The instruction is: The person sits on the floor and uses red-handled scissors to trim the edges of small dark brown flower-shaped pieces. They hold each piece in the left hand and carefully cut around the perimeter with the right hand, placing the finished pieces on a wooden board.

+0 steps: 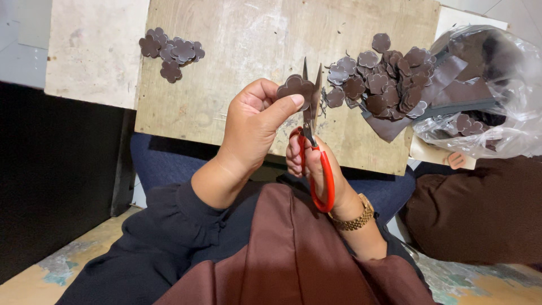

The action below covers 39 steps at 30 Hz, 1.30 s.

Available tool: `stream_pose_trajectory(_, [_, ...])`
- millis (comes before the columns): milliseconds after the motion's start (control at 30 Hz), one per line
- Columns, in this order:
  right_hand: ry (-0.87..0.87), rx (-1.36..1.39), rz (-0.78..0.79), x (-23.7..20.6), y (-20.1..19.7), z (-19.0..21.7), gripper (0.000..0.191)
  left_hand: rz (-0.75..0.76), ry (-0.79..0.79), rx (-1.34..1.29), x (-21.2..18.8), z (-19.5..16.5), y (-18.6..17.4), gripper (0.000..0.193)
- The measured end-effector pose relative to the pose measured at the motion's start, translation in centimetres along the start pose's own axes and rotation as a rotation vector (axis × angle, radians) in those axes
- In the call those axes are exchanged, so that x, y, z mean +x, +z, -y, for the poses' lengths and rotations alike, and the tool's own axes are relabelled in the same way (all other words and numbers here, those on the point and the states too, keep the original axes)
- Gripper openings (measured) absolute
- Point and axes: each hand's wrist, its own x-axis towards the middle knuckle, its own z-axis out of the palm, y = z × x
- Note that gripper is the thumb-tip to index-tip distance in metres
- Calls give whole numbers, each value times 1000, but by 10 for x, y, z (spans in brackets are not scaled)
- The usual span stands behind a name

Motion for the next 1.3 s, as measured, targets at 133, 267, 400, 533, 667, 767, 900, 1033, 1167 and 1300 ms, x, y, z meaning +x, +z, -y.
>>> stream_pose_trajectory(133, [28, 20, 1, 0, -3, -2, 59, 4, -9, -1, 1, -1, -1, 10])
stream_pose_trajectory(267, [20, -7, 12, -2, -4, -1, 58, 10, -1, -3, 3, -1, -1, 7])
stream_pose_trajectory(400, [32, -10, 5, -2, -4, -1, 56, 8, 1, 3, 4, -1, -1, 8])
stream_pose_trajectory(533, [-2, -90, 19, -1, -4, 3, 58, 3, 49, 112, 3, -2, -1, 10])
stream_pose_trajectory(667, [-48, -216, -4, -2, -4, 6, 63, 5, 97, 224, 2, -4, -2, 12])
stream_pose_trajectory(767, [-62, -240, 11, -3, -4, 7, 65, 22, 120, 254, 1, -5, -2, 12])
stream_pose_trajectory(900, [-37, -130, 4, -4, -4, 4, 62, 21, 139, 273, 0, -6, -1, 12])
stream_pose_trajectory(1033, [-9, -55, 20, -4, -5, 2, 59, 16, 133, 274, -1, -7, -1, 11])
stream_pose_trajectory(1167, [20, 9, 38, -3, -6, 0, 55, 18, 136, 249, -1, -7, 0, 10])
stream_pose_trajectory(1300, [54, 18, 12, -4, -5, 2, 54, 15, 146, 268, -1, -7, -1, 10])
